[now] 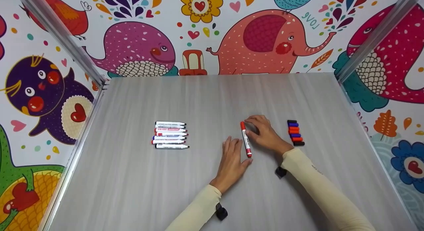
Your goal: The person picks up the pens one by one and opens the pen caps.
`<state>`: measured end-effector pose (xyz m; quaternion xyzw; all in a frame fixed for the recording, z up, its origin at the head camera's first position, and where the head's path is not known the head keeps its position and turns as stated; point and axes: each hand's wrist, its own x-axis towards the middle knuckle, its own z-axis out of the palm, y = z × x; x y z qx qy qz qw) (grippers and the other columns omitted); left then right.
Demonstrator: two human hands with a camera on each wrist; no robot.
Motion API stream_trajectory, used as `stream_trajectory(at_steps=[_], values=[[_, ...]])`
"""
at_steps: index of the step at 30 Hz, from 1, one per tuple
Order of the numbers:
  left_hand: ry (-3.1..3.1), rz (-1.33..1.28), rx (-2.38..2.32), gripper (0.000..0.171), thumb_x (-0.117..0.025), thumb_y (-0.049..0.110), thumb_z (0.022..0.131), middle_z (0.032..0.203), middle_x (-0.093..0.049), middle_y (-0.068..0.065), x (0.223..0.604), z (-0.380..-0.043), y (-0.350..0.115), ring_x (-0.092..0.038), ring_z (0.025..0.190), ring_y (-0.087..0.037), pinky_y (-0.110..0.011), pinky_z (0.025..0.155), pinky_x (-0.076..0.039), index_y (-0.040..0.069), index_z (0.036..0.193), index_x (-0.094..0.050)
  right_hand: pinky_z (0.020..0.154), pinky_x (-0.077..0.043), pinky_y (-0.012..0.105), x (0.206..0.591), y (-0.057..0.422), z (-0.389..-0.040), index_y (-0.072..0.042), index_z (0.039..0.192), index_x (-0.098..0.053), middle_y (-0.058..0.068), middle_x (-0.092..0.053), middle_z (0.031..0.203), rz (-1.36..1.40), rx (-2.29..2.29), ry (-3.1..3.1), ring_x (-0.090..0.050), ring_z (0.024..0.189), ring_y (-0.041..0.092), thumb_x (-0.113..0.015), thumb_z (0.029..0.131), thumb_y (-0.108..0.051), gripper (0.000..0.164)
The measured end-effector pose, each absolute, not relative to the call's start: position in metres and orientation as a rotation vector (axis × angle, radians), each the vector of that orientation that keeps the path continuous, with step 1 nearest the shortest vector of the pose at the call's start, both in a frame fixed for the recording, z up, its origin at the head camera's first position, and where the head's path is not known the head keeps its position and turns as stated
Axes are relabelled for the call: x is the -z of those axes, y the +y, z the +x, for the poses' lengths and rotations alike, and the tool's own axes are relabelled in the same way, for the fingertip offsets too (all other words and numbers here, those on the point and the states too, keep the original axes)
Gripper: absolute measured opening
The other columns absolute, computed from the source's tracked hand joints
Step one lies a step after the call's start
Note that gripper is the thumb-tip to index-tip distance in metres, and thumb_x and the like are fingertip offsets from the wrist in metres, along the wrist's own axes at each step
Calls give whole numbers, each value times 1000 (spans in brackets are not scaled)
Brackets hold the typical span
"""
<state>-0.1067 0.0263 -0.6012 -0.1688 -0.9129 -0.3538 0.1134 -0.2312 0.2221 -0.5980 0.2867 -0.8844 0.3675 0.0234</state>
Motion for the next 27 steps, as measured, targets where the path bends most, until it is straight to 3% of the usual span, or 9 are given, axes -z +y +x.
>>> stream_trajectory(at_steps=[16, 27], values=[[-2703, -436, 975, 68, -93, 23, 91, 150, -56, -24, 604, -108, 35, -39, 154, -51, -69, 125, -30, -9, 143, -62, 105, -36, 64, 603, 213, -239, 2, 136, -72, 24, -65, 140, 972, -1047, -2640, -52, 129, 45, -79, 101, -22, 44], [-2707, -457, 932, 55, -92, 23, 93, 150, -56, -24, 605, -111, 34, -39, 154, -51, -70, 124, -31, -3, 136, -69, 104, -34, 62, 603, 209, -240, 1, 138, -71, 23, -63, 141, 960, -1024, -2673, -50, 131, 45, -79, 102, -25, 45]])
